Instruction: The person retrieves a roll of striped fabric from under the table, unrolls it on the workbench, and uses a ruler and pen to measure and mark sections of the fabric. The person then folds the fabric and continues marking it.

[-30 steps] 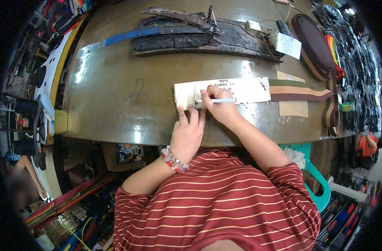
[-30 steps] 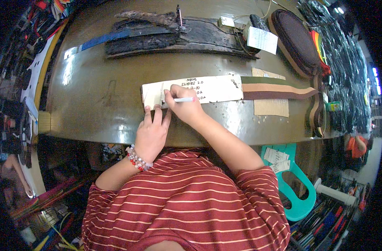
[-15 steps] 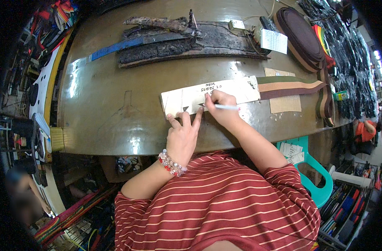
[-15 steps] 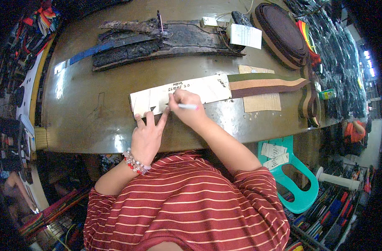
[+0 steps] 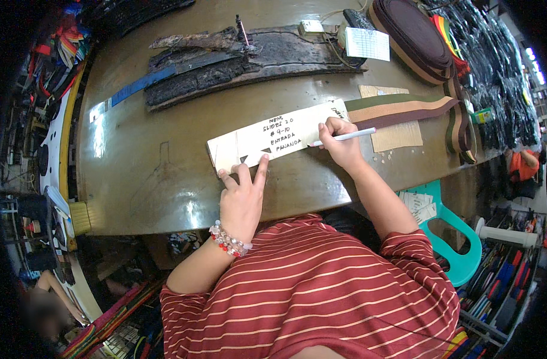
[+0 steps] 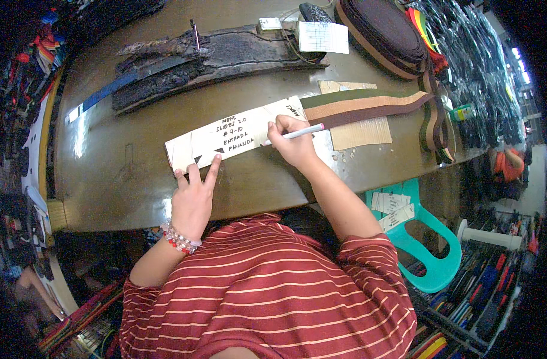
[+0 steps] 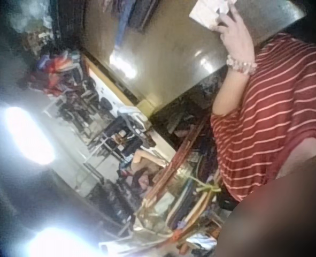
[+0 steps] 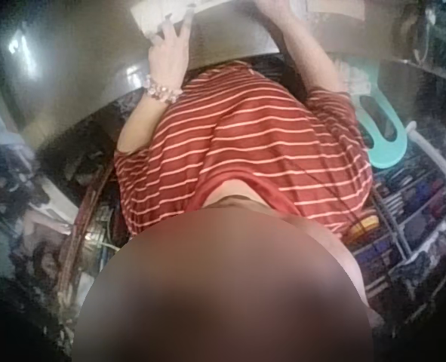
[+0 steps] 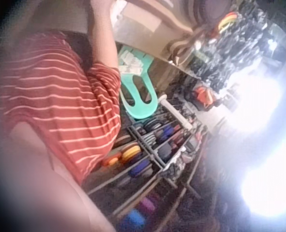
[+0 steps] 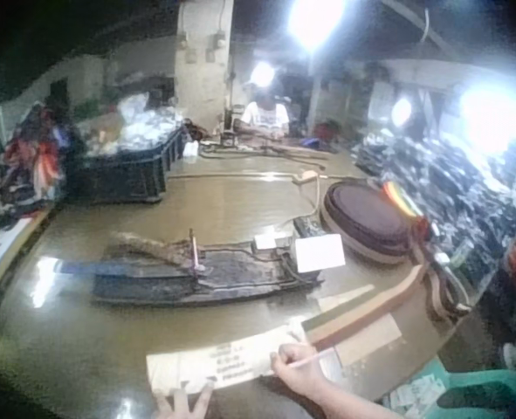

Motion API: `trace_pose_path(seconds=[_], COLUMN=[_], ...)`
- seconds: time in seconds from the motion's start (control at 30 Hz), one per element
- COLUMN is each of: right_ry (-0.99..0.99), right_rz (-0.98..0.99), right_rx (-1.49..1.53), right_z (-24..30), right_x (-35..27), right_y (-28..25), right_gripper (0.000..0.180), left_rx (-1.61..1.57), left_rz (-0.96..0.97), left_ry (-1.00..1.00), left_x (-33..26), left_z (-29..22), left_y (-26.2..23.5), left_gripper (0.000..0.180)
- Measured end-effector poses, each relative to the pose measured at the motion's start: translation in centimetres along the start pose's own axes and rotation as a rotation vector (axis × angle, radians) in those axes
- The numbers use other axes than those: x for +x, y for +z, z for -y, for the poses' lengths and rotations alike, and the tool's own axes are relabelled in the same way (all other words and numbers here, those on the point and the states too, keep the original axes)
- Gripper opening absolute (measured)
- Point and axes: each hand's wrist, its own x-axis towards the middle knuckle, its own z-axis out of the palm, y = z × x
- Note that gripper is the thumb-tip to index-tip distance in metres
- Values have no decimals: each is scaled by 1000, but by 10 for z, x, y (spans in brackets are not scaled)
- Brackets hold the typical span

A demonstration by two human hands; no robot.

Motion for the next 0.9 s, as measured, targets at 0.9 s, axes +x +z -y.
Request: trace_pose_path(seconds=[0.9], right_ry=[200], right_rz=[-104], right_rx=[100], right_z=[10], right_x=[28], right_y=[-24], right_gripper=[29], left_rx=[-529], left_rz=[-82], left_ry=[445], left_x=[125], left_z=[-36], left_y=[-13], left_gripper=[18])
